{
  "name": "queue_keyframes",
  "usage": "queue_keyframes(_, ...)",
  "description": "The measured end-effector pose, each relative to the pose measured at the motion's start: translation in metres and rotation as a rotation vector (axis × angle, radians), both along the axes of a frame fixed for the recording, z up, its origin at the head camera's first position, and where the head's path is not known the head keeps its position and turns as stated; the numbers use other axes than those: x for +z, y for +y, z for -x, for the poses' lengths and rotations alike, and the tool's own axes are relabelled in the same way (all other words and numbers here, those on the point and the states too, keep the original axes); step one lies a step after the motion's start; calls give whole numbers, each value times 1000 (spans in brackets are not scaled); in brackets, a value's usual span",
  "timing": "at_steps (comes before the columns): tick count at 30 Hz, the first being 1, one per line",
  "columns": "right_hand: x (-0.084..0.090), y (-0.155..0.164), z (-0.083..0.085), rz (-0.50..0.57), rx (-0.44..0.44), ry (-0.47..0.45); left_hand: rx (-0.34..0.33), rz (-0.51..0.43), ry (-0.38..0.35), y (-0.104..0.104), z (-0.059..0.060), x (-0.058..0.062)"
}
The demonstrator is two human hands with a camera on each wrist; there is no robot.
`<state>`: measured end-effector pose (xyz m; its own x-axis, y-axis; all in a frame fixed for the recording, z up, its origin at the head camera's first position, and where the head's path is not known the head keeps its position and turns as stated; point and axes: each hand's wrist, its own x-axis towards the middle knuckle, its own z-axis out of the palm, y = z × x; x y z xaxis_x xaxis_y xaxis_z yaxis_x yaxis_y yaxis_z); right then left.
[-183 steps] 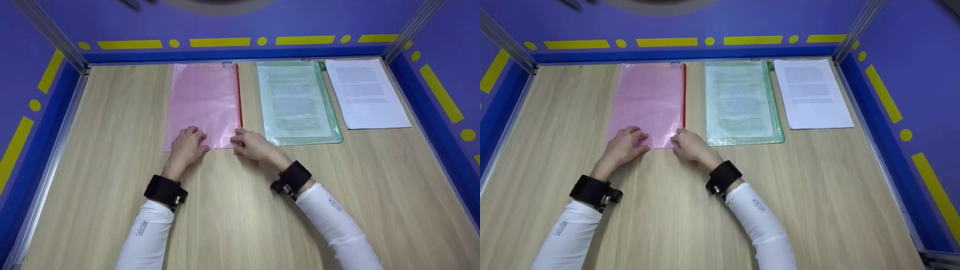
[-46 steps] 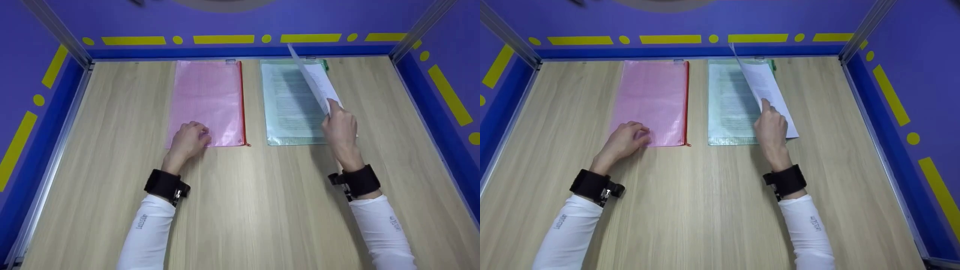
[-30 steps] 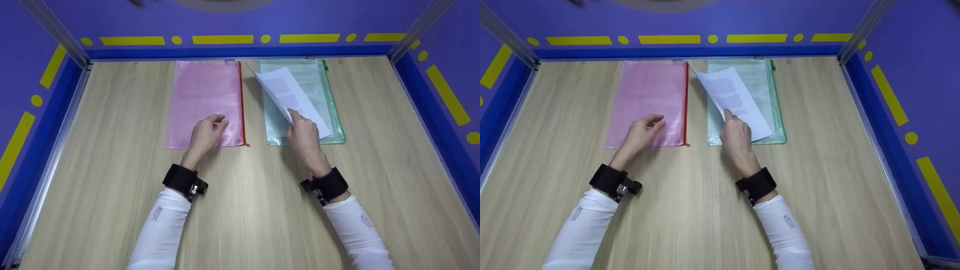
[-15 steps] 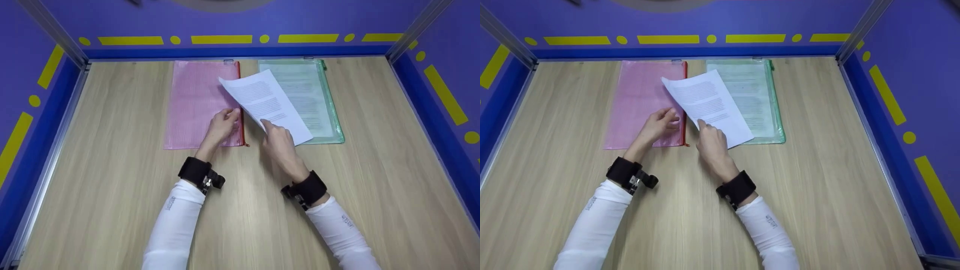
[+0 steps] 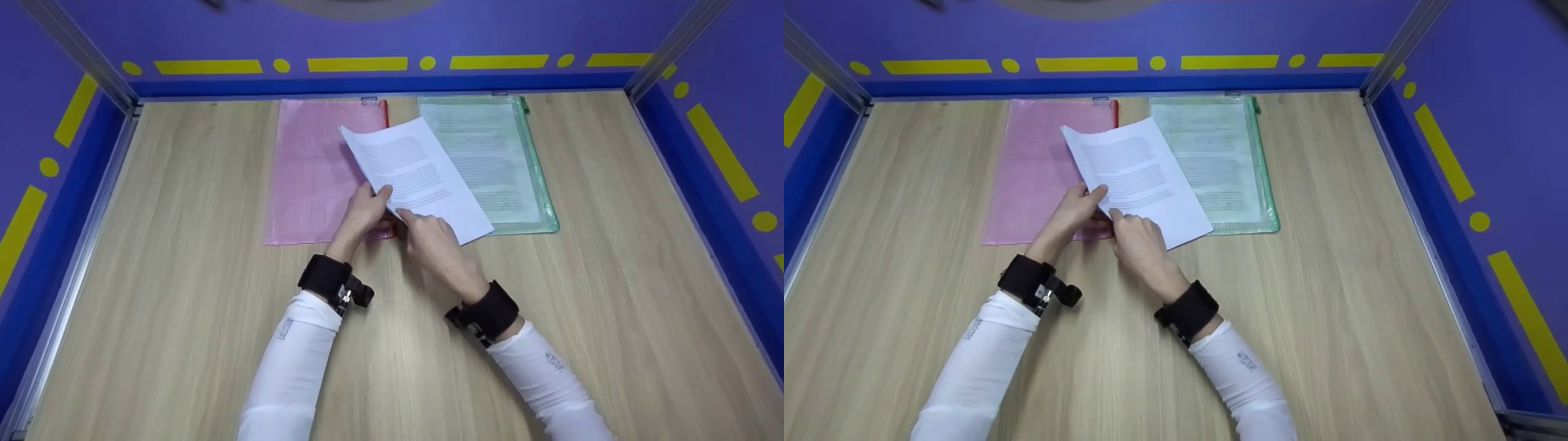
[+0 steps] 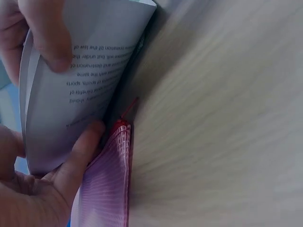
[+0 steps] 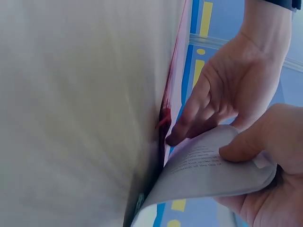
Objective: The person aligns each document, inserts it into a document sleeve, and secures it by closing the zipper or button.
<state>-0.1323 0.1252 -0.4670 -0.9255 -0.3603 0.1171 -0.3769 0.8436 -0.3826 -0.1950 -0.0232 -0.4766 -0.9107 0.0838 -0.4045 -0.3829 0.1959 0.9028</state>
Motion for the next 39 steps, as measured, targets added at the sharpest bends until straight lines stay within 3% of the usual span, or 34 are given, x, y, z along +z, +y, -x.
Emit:
queue_keyframes(7,4,-4,-4,-21,85,-79,24,95,91,-2,1,-4)
queue_keyframes(15,18,5,-6,-125,223,-282,81,113,128,-6,1,-10)
queue_keyframes(18,25,13,-2,-96,249,-333,109,104,144,-9,0,-11)
queue_keyframes(21,29,24,5,-12,238,-326,139,86,161,-14,0,-11)
queue_keyframes(27,33,51,21,233,74,-218,189,45,183,-22,-2,-12)
queue_keyframes(33,24,72,37,370,-160,-8,220,34,267,-23,-9,-11)
queue_keyframes(36,15,82,46,501,-249,-46,220,23,300,-23,-13,-11)
queue_keyframes(39,6,90,54,629,-296,-177,220,0,314,-24,-15,-10)
